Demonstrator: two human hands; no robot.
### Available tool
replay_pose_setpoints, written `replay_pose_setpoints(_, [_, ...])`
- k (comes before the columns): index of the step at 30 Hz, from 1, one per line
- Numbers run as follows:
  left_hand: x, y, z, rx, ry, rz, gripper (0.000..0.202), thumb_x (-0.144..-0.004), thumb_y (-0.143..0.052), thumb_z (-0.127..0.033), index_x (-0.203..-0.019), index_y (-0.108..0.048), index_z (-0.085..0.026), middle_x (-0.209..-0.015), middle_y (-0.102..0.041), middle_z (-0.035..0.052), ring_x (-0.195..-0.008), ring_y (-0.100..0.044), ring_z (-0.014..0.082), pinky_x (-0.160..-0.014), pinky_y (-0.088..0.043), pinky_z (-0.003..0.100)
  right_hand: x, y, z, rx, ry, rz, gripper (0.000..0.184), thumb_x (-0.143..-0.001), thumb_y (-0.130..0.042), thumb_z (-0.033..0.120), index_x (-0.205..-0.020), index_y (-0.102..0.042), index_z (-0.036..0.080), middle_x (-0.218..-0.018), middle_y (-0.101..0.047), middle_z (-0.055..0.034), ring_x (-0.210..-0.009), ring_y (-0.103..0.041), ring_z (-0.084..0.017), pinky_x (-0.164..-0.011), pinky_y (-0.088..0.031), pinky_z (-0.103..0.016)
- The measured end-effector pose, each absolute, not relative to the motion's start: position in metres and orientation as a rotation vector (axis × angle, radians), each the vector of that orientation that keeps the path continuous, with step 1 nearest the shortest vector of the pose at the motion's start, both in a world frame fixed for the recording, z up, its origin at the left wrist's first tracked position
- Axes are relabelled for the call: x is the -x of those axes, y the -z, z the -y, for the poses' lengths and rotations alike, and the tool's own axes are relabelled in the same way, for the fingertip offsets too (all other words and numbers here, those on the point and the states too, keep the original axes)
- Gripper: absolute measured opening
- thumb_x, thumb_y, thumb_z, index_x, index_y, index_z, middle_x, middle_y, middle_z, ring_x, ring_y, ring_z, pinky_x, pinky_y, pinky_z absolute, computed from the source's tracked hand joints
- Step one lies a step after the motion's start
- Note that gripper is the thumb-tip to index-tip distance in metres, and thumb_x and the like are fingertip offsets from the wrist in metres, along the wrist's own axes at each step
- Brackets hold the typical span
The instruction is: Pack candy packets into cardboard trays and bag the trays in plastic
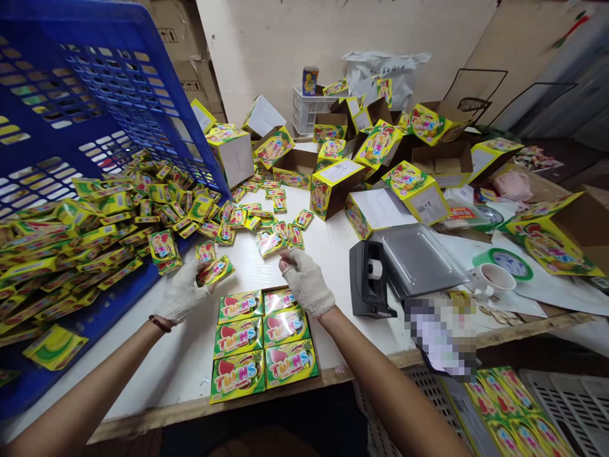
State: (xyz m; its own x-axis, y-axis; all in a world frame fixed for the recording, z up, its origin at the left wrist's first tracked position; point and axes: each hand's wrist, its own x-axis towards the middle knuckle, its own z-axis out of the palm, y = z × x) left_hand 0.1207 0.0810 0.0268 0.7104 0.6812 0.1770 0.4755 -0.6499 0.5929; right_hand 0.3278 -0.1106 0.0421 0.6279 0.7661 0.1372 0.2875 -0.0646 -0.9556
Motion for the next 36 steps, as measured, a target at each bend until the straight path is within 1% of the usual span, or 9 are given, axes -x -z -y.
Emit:
replay_pose_setpoints(4, [-0.143, -0.056, -0.031, -2.561, -0.649, -0.501, 0.039, -0.072, -0.06, -0.023, -0.111, -0.055, -0.019, -0.103, -0.057, 0.0064, -0.098, -0.056, 0.0233, -0.087, -0.048, 0.036, -0.32, -0.053, 0.095, 1.548, -0.616, 0.949, 0.058, -0.082, -0.059, 0.043, -0.132, -0.05, 0.016, -0.112, -0.064, -0.0109, -0.09, -0.063, -0.019, -0.077, -0.053, -0.033])
replay_pose_setpoints(7, [-0.157, -0.06, 0.001, -2.67, -0.744, -0.278, 0.055, -0.074, -0.058, -0.018, -0.128, -0.049, -0.019, -0.108, -0.058, 0.01, -0.102, -0.056, 0.025, -0.088, -0.048, 0.038, -0.324, -0.057, 0.1, 1.648, -0.649, 1.177, 0.034, -0.084, -0.056, 0.037, -0.109, -0.066, 0.017, -0.098, -0.068, -0.0065, -0.088, -0.063, -0.019, -0.083, -0.05, -0.034])
replay_pose_setpoints(9, [-0.156, -0.054, 0.009, -2.7, -0.697, -0.334, 0.056, -0.079, -0.058, -0.025, -0.133, -0.047, -0.018, -0.112, -0.059, 0.0114, -0.104, -0.056, 0.0267, -0.09, -0.047, 0.041, -0.33, -0.052, 0.111, 1.75, -0.627, 1.236, 0.022, -0.083, -0.056, 0.031, -0.093, -0.071, 0.018, -0.092, -0.068, -0.0055, -0.09, -0.062, -0.02, -0.087, -0.049, -0.036])
replay_pose_setpoints(13, [-0.142, -0.034, 0.005, -2.637, -0.429, -0.711, 0.037, -0.089, -0.049, -0.038, -0.119, -0.057, -0.017, -0.104, -0.063, 0.0101, -0.099, -0.058, 0.0275, -0.088, -0.046, 0.044, -0.334, -0.024, 0.131, 1.802, -0.52, 1.145, 0.016, -0.08, -0.058, 0.025, -0.086, -0.072, 0.021, -0.094, -0.068, -0.0055, -0.093, -0.063, -0.02, -0.088, -0.05, -0.035])
replay_pose_setpoints(18, [-0.129, -0.019, 0.009, -2.226, -0.468, -0.769, 0.032, -0.095, -0.038, -0.043, -0.099, -0.059, -0.02, -0.09, -0.06, 0.0048, -0.089, -0.059, 0.0204, -0.082, -0.05, 0.036, -0.318, 0.001, 0.135, 1.732, -0.476, 1.212, 0.022, -0.087, -0.053, 0.025, -0.094, -0.074, 0.022, -0.098, -0.069, -0.0064, -0.094, -0.064, -0.019, -0.088, -0.05, -0.034])
replay_pose_setpoints(23, [-0.13, -0.017, 0.013, -2.305, -0.508, -0.738, 0.034, -0.09, -0.047, -0.047, -0.106, -0.06, -0.02, -0.095, -0.059, 0.0055, -0.094, -0.057, 0.0222, -0.086, -0.047, 0.037, -0.309, -0.006, 0.134, 2.039, -0.343, 1.45, 0.025, -0.092, -0.053, 0.024, -0.109, -0.07, 0.021, -0.103, -0.067, -0.0086, -0.097, -0.059, -0.023, -0.089, -0.045, -0.036])
replay_pose_setpoints(27, [-0.131, -0.016, 0.01, -2.376, -0.433, -0.691, 0.033, -0.091, -0.045, -0.047, -0.103, -0.06, -0.02, -0.089, -0.058, 0.0041, -0.088, -0.057, 0.0214, -0.082, -0.047, 0.036, -0.301, -0.022, 0.134, 2.287, -0.326, 1.627, 0.03, -0.094, -0.052, 0.031, -0.118, -0.063, 0.017, -0.109, -0.066, -0.0115, -0.099, -0.056, -0.027, -0.089, -0.043, -0.04])
replay_pose_setpoints(32, [-0.129, -0.011, 0.003, -2.452, -0.484, -0.647, 0.032, -0.091, -0.043, -0.05, -0.096, -0.058, -0.022, -0.086, -0.059, 0.0037, -0.086, -0.058, 0.0222, -0.079, -0.047, 0.036, -0.299, -0.022, 0.132, 2.251, -0.342, 1.563, 0.038, -0.093, -0.053, 0.04, -0.122, -0.059, 0.017, -0.115, -0.064, -0.0125, -0.106, -0.054, -0.029, -0.094, -0.042, -0.045])
replay_pose_setpoints(36, [-0.138, -0.019, -0.004, -2.701, -0.319, -0.596, 0.034, -0.093, -0.037, -0.049, -0.097, -0.06, -0.023, -0.089, -0.066, 0.0047, -0.085, -0.061, 0.0245, -0.077, -0.044, 0.04, -0.311, 0.005, 0.135, 1.964, -0.591, 1.099, 0.029, -0.097, -0.04, 0.029, -0.117, -0.06, 0.021, -0.109, -0.067, -0.0065, -0.102, -0.06, -0.021, -0.092, -0.046, -0.037])
